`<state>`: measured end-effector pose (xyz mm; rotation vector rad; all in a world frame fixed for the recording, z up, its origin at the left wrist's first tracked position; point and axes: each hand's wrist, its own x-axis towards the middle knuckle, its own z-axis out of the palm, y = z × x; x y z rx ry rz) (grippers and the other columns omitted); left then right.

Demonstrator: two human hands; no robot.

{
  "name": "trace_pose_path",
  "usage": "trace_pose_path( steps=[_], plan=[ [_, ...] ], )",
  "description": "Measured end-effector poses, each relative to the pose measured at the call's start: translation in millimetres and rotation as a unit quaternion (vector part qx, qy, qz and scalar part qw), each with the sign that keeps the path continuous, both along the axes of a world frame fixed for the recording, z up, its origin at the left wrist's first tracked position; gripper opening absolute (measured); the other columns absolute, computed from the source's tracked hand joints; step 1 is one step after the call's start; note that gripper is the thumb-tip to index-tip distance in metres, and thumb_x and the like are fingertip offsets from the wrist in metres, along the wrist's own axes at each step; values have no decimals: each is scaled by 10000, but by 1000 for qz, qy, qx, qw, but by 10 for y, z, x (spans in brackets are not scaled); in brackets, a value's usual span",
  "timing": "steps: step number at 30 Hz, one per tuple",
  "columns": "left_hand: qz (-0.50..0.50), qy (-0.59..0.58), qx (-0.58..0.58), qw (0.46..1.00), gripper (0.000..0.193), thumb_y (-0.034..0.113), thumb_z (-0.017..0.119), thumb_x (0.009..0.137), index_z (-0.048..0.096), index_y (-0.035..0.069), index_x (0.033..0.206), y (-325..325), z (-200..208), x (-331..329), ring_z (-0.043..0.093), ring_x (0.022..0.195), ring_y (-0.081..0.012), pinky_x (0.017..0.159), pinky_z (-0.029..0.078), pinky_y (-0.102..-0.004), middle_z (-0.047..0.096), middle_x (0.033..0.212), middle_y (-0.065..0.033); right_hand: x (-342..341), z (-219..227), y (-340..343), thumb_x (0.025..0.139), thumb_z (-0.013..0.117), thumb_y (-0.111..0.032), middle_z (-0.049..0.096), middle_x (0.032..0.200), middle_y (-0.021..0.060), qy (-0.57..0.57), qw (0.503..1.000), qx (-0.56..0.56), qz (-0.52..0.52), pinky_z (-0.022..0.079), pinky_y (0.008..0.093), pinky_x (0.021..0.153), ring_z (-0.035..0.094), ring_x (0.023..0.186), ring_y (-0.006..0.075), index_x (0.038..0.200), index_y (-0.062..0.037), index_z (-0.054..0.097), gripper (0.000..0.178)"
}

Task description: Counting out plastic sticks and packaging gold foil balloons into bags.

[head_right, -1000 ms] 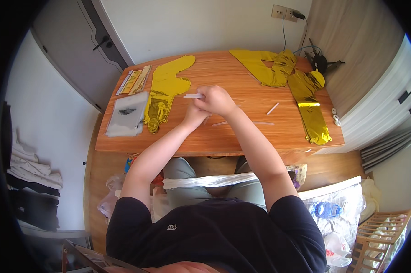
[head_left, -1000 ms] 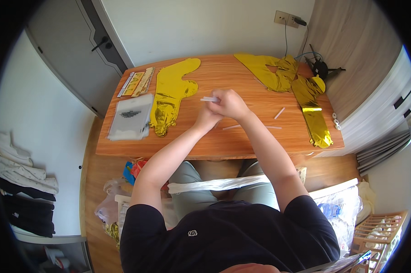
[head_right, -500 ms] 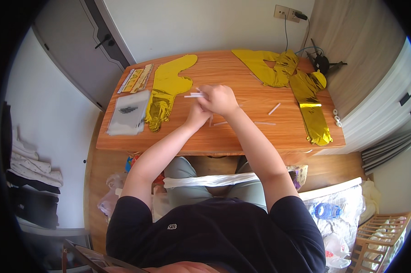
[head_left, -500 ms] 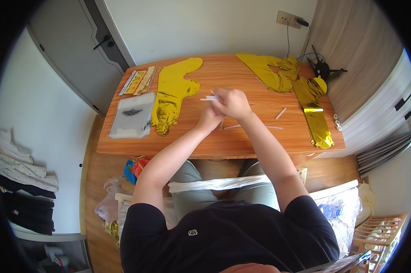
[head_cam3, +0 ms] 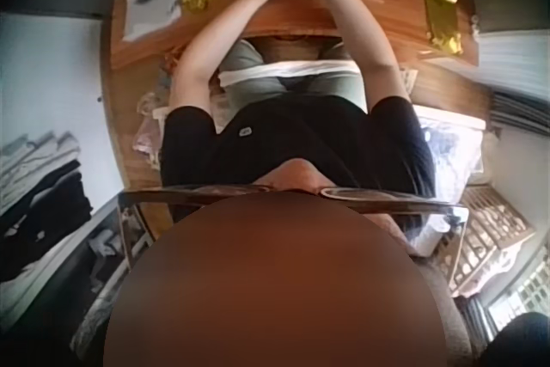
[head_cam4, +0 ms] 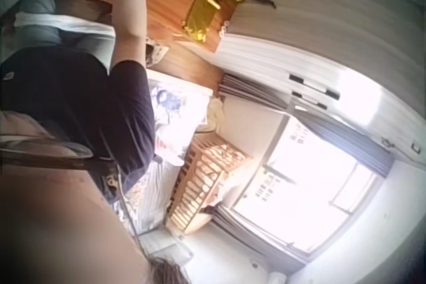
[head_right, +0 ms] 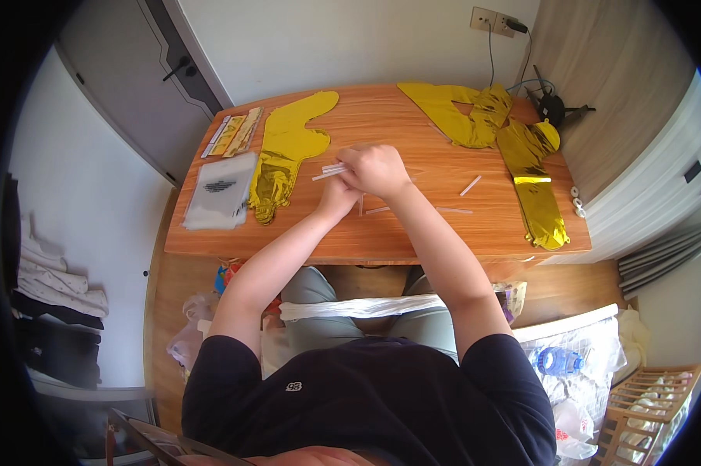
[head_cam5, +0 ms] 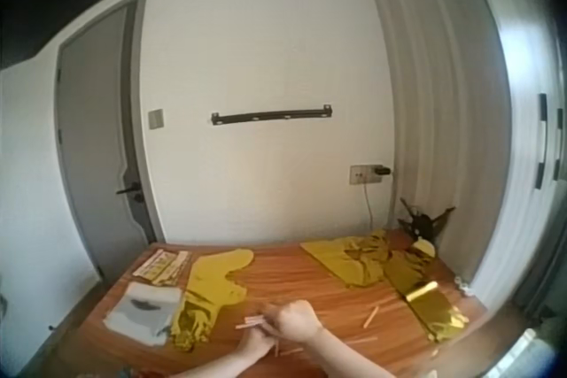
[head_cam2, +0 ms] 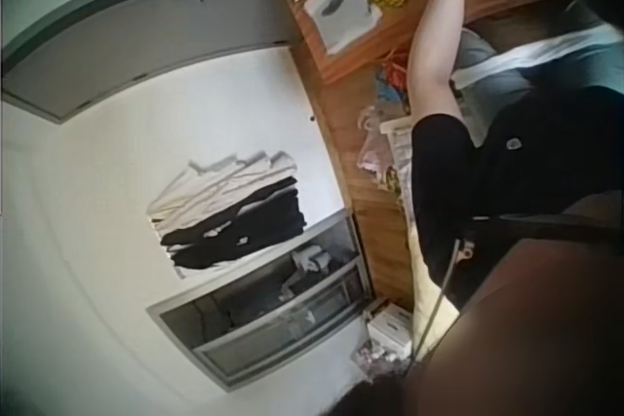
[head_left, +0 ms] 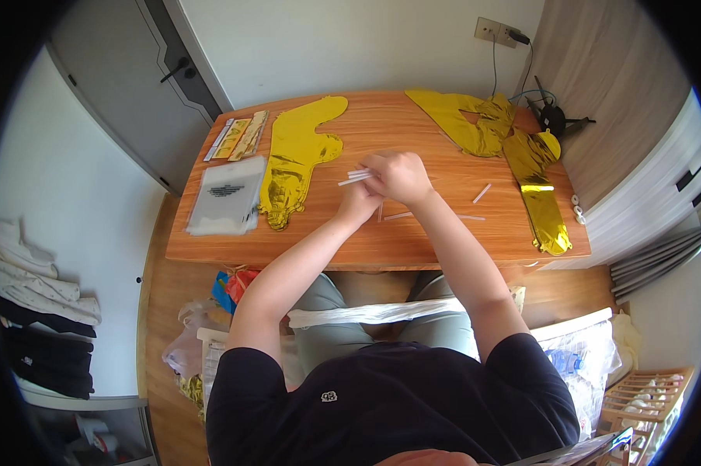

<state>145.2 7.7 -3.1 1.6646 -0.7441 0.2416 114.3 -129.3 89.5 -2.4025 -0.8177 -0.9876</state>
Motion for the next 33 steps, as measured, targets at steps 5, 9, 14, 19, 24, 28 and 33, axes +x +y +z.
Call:
trace_pose_path(
  steps=[5,9,14,19,24,28,33],
  plan=[
    [6,-16,-14,1000,240,47,758,791,598,38,969,5,-25,34,643,853,-175,698,511,-335,662,909,-68,-19,-73,42,798,709,-256,678,710,51,23,1000,3,-19,522,396,537,663,631,276,868,-151,679,129],
    [-7,5,11,1000,234,52,760,792,599,40,962,28,-70,44,634,842,-165,701,510,-335,653,894,-63,-68,-17,49,770,748,-227,697,771,42,5,999,-29,31,542,385,577,677,691,270,889,-163,714,139],
    [29,-55,-64,996,253,66,751,820,590,35,1013,-57,26,7,622,823,-152,708,508,-318,634,852,-49,-74,-98,48,819,722,-224,672,726,72,41,997,73,-6,523,388,562,671,671,273,881,-139,679,113],
    [7,117,-123,986,206,92,713,906,576,36,1049,-31,43,13,609,813,-126,718,500,-272,626,894,-25,55,-206,14,959,629,-167,677,752,115,170,886,428,-58,504,344,586,648,644,228,828,-63,582,174],
    [26,45,-215,975,140,109,671,961,580,40,1042,-57,99,12,591,815,-100,727,488,-242,624,946,-21,139,-614,163,1004,599,-217,592,688,129,170,883,436,-39,465,361,583,555,608,215,890,-23,492,249],
    [54,49,-193,979,168,133,680,961,578,32,1047,-56,89,33,586,839,-92,744,490,-250,624,958,-26,220,-772,304,1000,617,-255,572,687,104,220,841,493,-46,452,350,595,523,630,191,902,-28,509,270],
    [50,51,-194,978,184,143,684,961,574,29,1055,-105,77,-37,584,867,-90,771,490,-254,620,972,-28,185,-771,350,1019,600,-240,566,717,4,202,761,613,69,434,291,586,479,662,96,854,-41,531,268]
  ],
)
